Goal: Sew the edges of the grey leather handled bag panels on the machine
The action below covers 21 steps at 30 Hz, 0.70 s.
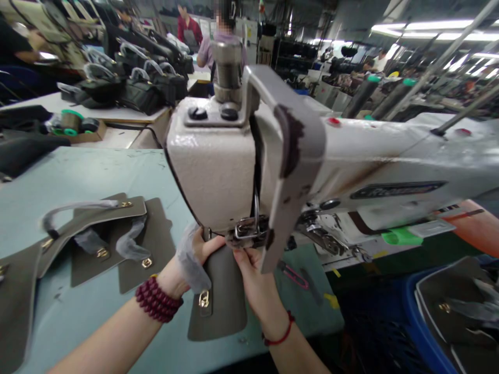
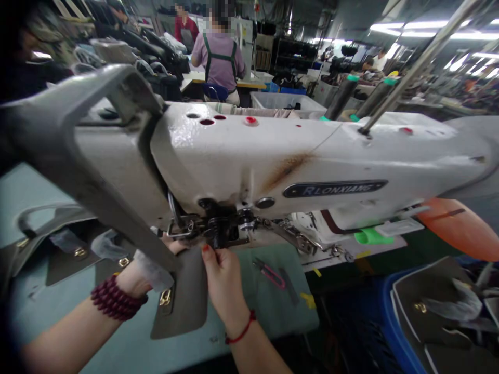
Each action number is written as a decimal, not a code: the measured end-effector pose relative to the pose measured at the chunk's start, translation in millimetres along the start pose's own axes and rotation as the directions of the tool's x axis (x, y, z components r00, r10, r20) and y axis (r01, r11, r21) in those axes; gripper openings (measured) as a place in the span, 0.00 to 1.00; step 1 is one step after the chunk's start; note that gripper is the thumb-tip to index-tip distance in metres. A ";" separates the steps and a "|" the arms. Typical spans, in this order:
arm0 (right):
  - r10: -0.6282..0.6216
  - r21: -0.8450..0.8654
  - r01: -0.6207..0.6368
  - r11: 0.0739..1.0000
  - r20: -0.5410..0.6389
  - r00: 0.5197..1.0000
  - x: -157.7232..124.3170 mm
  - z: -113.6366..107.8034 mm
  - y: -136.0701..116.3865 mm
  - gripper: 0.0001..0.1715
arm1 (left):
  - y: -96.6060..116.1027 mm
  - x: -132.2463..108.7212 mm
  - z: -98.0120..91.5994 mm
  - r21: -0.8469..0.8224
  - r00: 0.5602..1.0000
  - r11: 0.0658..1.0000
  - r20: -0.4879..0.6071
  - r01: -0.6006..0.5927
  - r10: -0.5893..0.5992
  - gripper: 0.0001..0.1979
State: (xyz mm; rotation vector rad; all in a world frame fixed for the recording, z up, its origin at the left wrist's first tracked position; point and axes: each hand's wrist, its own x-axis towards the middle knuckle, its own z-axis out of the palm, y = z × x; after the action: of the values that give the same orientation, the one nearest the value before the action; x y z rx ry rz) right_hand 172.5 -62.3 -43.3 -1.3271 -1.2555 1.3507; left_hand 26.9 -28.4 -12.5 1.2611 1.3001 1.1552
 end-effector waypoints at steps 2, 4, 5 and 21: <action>-0.007 -0.036 0.006 0.999 -0.014 1.000 0.1 -4.0 -2.5 0.27 | 0.0 -1.5 -2.5 -0.102 0.997 0.993 0.048 0.066 -0.061 0.22; 0.010 -0.047 -0.010 0.999 -0.011 1.000 0.8 -8.4 -4.6 0.27 | 0.1 -4.1 -5.0 -0.201 0.986 0.967 0.097 0.156 -0.139 0.25; 0.021 -0.045 -0.021 0.999 -0.008 1.000 1.3 -10.3 -5.5 0.27 | 0.3 -5.7 -6.2 -0.243 0.976 0.948 0.118 0.205 -0.181 0.26; 0.265 0.464 -0.225 0.857 -0.023 0.964 -1.7 23.6 6.1 0.22 | 15.8 10.8 -20.9 -0.287 0.888 0.858 0.315 0.426 -0.335 0.21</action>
State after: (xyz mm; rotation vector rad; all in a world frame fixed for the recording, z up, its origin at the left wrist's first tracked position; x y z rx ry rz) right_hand 149.6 -67.1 -50.6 -1.2129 -0.6584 1.6267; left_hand 7.6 -17.5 5.1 0.8066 1.0358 0.8547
